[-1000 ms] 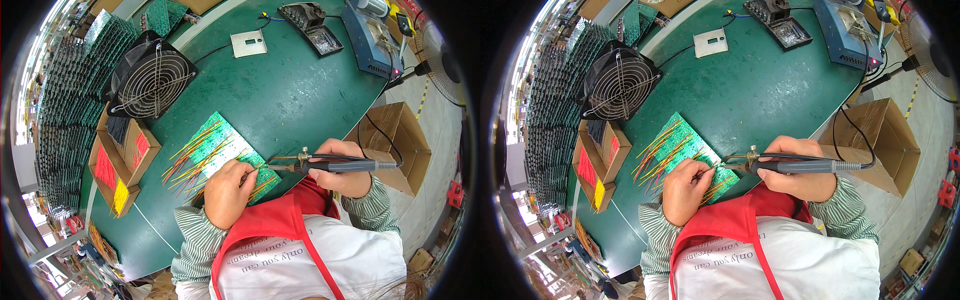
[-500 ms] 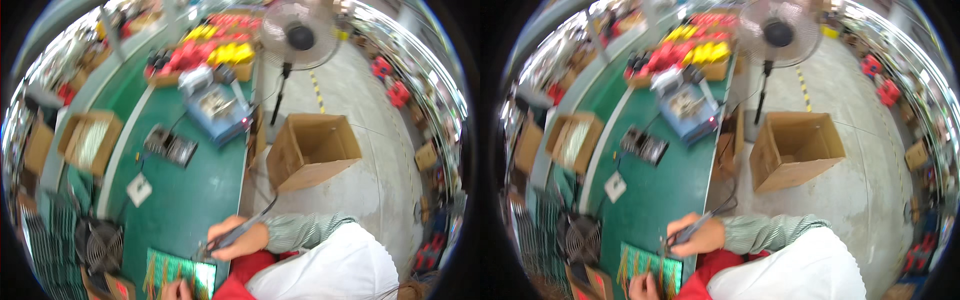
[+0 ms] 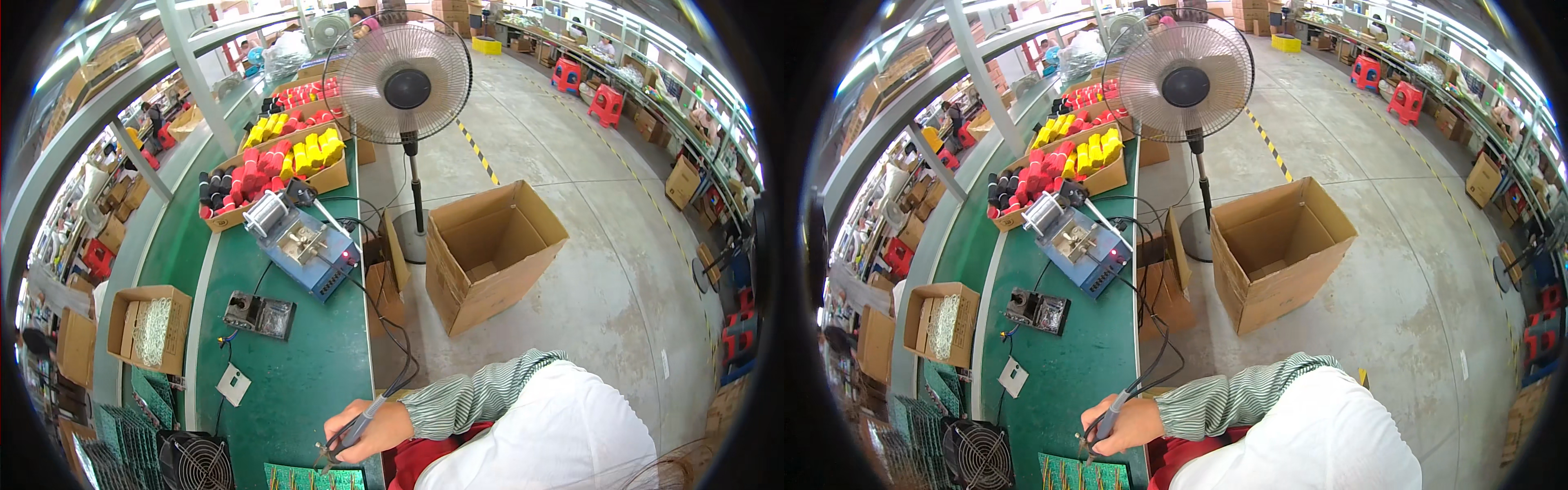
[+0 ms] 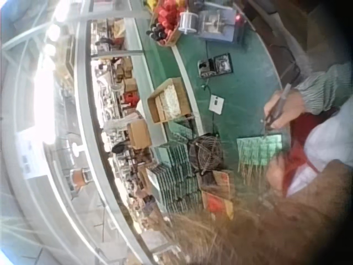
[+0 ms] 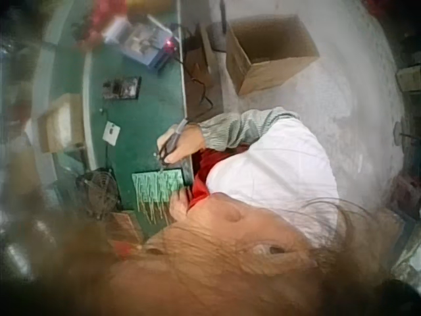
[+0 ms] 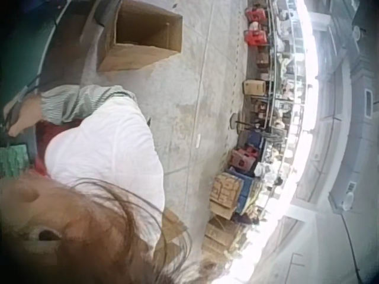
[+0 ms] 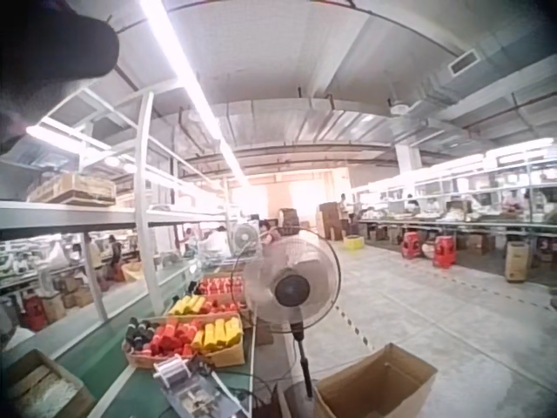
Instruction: The person solders wires onto a circuit board with a soldering iron. The person then moves the board aside, picks up a new circuit board from a stack, takes wires from a box, and solders them onto the board.
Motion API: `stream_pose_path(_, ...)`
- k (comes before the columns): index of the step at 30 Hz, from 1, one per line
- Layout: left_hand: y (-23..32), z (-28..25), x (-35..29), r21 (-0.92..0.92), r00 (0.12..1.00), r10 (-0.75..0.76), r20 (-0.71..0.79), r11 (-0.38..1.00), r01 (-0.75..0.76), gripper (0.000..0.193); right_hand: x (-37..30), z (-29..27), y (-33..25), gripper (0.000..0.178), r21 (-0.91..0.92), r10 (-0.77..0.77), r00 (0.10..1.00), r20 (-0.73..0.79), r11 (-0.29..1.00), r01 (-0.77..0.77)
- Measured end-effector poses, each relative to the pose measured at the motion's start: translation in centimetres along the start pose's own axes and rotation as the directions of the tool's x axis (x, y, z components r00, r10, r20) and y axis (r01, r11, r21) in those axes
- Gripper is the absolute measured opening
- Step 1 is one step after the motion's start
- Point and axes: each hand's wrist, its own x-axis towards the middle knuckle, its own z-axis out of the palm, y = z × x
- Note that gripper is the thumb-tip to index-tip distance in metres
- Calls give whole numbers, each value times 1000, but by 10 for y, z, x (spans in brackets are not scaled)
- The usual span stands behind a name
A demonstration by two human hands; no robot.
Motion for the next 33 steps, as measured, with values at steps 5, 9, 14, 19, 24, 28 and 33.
stream_pose_path(5,4,-20,15,139,993,115,-6,984,-113,23,1,1,-3,27,1,1,1000,-12,1000,-1)
stream_pose_path(9,1,-33,17,112,999,47,17,993,-49,19,2,3,-6,29,-7,22,1000,15,1000,-22)
stream_pose_path(14,14,-79,38,-134,962,-45,-270,991,8,14,-1,4,3,29,17,41,999,-19,999,-41)
stream_pose_path(19,14,-94,53,-77,967,-217,-131,975,208,14,6,1,-8,28,28,-50,998,27,998,49)
stream_pose_path(24,-2,-68,77,-259,981,-185,-61,952,164,17,3,-5,-23,20,-45,-6,995,-100,999,1)
stream_pose_path(28,-11,-55,87,-239,973,-232,-18,945,221,14,7,-15,-12,18,-123,47,987,-153,990,-66)
stream_pose_path(33,-18,-54,80,-279,945,-324,-40,912,300,13,20,-12,-11,19,-137,94,992,-84,985,-105)
